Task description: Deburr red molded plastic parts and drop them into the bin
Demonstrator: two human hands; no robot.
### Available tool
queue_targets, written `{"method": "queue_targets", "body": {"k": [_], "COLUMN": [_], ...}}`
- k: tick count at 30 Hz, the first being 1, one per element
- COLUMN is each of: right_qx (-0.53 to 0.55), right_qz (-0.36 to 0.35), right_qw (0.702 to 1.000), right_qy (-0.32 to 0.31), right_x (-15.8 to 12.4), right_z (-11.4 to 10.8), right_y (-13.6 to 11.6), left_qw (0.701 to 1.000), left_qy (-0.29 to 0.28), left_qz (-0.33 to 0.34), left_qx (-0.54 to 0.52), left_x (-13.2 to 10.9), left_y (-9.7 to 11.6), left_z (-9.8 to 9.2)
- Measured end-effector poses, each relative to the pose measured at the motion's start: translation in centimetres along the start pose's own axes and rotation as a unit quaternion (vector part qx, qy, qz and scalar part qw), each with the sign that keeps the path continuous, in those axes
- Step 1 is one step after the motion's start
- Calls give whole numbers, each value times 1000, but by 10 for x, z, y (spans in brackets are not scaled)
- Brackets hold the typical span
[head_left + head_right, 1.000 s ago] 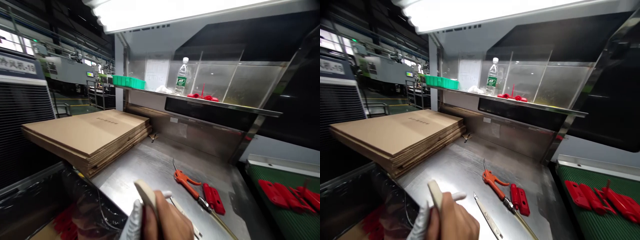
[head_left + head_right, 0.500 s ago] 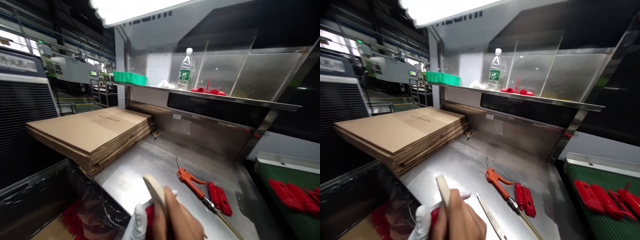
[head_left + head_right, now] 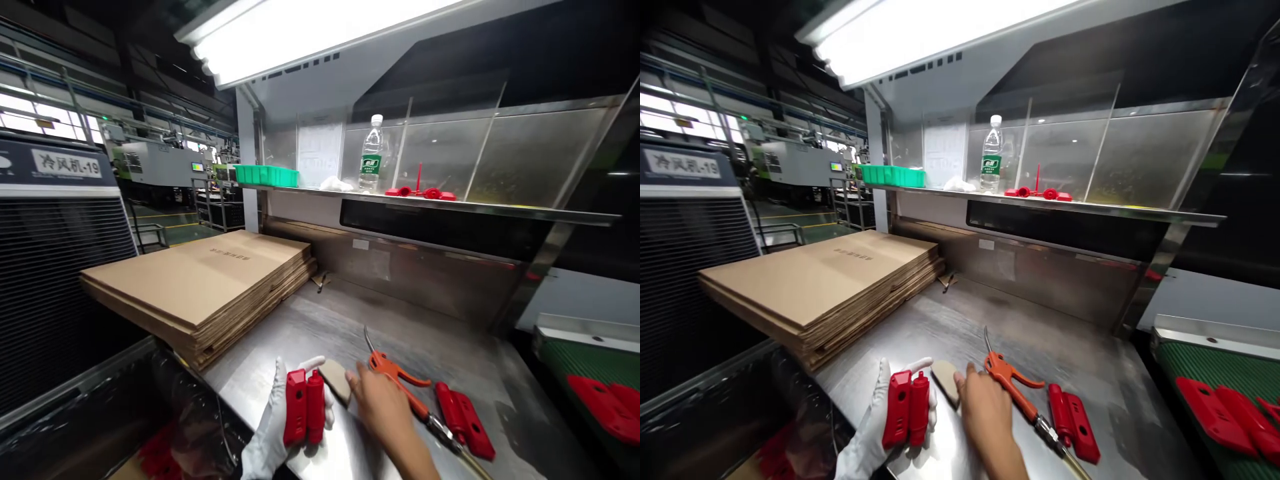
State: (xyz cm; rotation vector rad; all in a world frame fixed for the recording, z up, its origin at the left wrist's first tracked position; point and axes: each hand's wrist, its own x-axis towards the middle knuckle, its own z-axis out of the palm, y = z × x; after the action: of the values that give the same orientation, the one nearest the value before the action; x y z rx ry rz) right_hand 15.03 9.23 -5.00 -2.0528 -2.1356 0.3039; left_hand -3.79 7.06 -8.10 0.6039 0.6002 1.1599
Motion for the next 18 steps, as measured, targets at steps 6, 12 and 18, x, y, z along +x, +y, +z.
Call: {"method": "queue_targets", "body": {"k": [6, 12, 18], "right_qx": [-93, -64, 120], "right_qz": [17, -23, -127], "right_qw": [994, 998, 985], "right_qy": [-48, 17, 3], "right_x": [12, 12, -42], "right_z": [-18, -1, -31], "right_y": [90, 96, 70], "left_qw": [1000, 999, 996], "left_qy": [-11, -34, -2], "left_qz": [3, 36, 85], "left_qx": [-13, -17, -19], "left_x": [4, 1, -4], "left_y": [-2, 1, 35], "left_z": [-5, -7, -2]}}
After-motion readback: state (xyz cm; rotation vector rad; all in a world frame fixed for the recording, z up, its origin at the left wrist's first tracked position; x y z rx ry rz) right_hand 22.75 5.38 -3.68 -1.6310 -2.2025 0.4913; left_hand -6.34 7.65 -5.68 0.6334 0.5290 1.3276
